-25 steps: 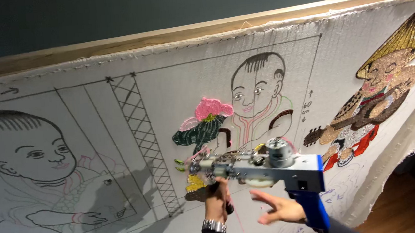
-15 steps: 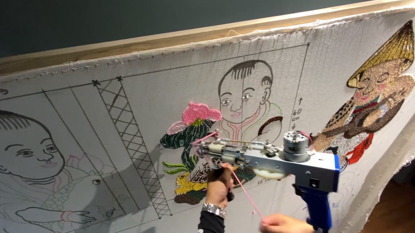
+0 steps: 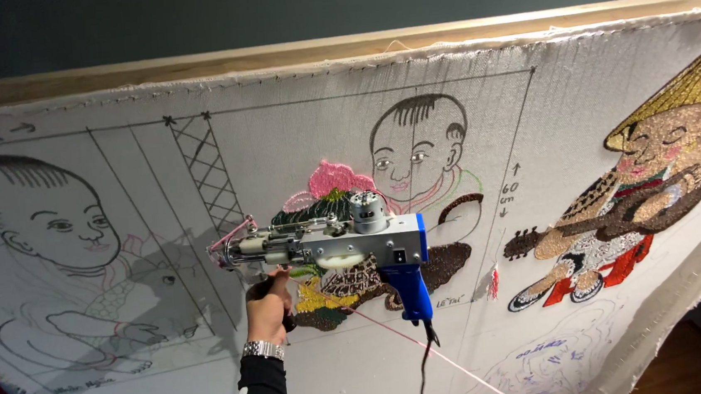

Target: The person tufts a rug by feeding pink yarn into a tufting gun and pressing it against a canvas to fill in a flower design. They periodically stop to pull the yarn through the gun and press the tufted sections with their hand.

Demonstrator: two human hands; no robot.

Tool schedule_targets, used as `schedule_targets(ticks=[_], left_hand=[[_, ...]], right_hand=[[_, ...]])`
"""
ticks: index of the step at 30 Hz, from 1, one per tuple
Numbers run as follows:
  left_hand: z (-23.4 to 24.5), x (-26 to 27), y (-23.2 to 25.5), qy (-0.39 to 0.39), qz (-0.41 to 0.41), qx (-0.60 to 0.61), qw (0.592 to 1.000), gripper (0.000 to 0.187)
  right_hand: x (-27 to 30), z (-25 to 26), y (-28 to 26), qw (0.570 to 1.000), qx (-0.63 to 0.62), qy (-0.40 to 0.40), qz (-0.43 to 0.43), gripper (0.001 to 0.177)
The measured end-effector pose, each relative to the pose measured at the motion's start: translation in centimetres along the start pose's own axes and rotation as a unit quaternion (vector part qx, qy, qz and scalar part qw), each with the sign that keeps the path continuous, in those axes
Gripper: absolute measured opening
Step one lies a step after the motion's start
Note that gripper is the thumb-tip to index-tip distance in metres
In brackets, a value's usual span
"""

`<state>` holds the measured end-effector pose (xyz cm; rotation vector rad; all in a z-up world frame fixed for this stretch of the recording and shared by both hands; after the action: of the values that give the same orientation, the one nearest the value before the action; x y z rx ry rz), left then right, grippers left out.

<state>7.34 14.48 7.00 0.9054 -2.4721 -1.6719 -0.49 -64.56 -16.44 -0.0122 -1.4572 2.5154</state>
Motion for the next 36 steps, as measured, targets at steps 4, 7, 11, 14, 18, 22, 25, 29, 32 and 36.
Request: schedule_targets(ticks=[4,7,11,14,18,22,25,29,32,36], left_hand=[[-1.3,2.3,0.7,0.015,0.000,-0.033,0.999,0.020],[-2.8,4.0,-0.5,0.002,0.008,-0.026,1.000,0.021],[-5.1,6.3,-1.5,-0.015,0.037,-0.010,0.999,0.019],[-5.4,7.7,-2.1,-0.016,0.057,-0.012,0.998,0.015],[-5.0,8.9,-1.9,-0.019,0.055,-0.008,0.998,0.014],[-4.6,9.6,-1.8,-0.015,0.068,0.006,0.998,0.014],[-4.7,9.6,-1.3,-0.008,0.069,0.008,0.998,0.017],[-5.8,9.7,-0.9,0.006,0.055,-0.001,0.998,0.019],[-6.4,9.8,-2.1,0.017,0.057,0.007,0.998,0.017],[-8.2,10.1,-2.6,0.024,0.045,0.008,0.999,0.015]], right_hand=[[-5.2,6.5,-8.0,0.990,-0.039,0.136,-0.027,0.065],[-6.8,6.2,-29.3,0.973,-0.221,0.065,0.022,0.066],[-3.7,8.1,-57.9,0.727,-0.596,-0.259,0.222,0.064],[2.4,8.6,-68.8,0.719,-0.605,-0.199,0.277,0.054],[6.9,3.6,-70.3,0.721,0.086,0.187,0.661,0.033],[-4.9,-4.1,-59.5,0.857,0.184,0.048,0.478,0.024],[-7.1,-10.9,-49.9,0.874,0.293,-0.179,0.343,0.053],[-2.0,-13.4,-43.6,0.914,0.173,-0.342,0.136,0.061],[-2.1,-13.2,-37.4,0.853,-0.167,-0.491,0.065,0.071],[9.4,-14.9,-41.7,0.825,-0.225,-0.516,0.044,0.071]])
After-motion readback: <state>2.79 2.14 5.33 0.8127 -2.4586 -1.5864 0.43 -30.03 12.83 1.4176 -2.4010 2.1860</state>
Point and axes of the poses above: each hand's wrist, its own x-axis away from the middle knuckle, its own z-axis out of the back of the hand, y = z × x, the point moved 7 cm from there along -x, towards the middle knuckle, and after that the axes turned 11 degrees about -z, right-handed, at the moved point
